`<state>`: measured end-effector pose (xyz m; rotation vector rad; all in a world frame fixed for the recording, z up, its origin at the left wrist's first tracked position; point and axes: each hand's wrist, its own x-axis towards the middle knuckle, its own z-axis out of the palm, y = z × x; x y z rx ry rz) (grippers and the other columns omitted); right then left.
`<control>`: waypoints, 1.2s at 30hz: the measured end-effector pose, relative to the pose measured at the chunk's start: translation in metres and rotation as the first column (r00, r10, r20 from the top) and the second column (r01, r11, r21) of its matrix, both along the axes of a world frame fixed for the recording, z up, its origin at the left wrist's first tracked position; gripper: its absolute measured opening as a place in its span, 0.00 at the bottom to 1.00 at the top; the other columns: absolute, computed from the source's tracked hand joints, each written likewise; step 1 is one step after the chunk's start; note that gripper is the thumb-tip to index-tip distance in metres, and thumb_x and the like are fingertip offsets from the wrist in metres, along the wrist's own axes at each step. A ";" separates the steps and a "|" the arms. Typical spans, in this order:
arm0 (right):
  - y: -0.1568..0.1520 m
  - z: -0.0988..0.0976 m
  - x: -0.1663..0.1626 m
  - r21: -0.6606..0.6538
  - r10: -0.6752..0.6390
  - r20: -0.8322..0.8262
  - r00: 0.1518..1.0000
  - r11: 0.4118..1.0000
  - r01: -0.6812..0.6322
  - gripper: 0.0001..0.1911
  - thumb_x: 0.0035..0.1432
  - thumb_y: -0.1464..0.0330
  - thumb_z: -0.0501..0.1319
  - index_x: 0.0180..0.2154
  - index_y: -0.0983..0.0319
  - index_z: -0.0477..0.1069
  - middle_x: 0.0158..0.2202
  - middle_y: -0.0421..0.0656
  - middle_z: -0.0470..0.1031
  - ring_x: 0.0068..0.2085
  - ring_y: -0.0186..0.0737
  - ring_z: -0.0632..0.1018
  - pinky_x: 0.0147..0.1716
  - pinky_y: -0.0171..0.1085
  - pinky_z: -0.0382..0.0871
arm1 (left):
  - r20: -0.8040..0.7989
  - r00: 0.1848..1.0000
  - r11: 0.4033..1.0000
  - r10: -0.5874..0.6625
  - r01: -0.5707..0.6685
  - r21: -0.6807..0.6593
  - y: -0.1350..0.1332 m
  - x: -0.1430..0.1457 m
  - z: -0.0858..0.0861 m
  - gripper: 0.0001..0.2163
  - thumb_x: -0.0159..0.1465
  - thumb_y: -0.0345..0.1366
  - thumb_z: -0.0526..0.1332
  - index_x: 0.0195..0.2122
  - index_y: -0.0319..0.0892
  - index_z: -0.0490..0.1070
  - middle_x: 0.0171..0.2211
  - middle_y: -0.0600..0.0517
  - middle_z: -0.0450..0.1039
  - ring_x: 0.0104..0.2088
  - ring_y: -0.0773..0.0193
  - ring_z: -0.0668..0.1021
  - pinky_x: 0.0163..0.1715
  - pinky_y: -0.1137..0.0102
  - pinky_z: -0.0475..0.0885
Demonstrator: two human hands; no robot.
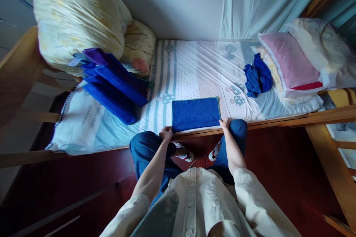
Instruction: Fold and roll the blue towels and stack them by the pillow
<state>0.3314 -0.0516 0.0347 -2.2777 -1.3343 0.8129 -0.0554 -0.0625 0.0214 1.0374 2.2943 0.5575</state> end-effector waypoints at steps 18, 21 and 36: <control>-0.037 0.017 -0.021 0.162 0.592 0.181 0.785 0.769 -0.618 0.24 0.64 0.75 0.56 0.59 0.65 0.75 0.63 0.53 0.74 0.66 0.47 0.71 0.68 0.48 0.64 | -0.217 0.682 0.668 -0.698 0.730 0.148 -0.019 0.023 0.004 0.23 0.64 0.31 0.56 0.61 0.37 0.71 0.63 0.37 0.71 0.67 0.46 0.69 0.67 0.51 0.63; -0.036 0.011 -0.020 0.088 0.603 0.209 0.770 0.772 -0.629 0.28 0.61 0.80 0.55 0.61 0.67 0.73 0.64 0.55 0.72 0.67 0.48 0.70 0.68 0.49 0.65 | -0.265 0.632 0.645 -0.728 0.763 0.047 -0.020 0.024 -0.005 0.29 0.60 0.24 0.54 0.64 0.34 0.68 0.63 0.35 0.70 0.67 0.45 0.69 0.67 0.49 0.62; -0.020 0.014 -0.020 -0.060 0.568 0.280 0.774 0.815 -0.577 0.27 0.63 0.82 0.54 0.58 0.58 0.76 0.60 0.54 0.76 0.62 0.53 0.75 0.63 0.49 0.68 | -0.297 0.497 0.541 -0.815 0.837 -0.083 -0.005 0.004 -0.014 0.25 0.65 0.22 0.49 0.62 0.39 0.71 0.63 0.37 0.71 0.65 0.50 0.72 0.66 0.54 0.64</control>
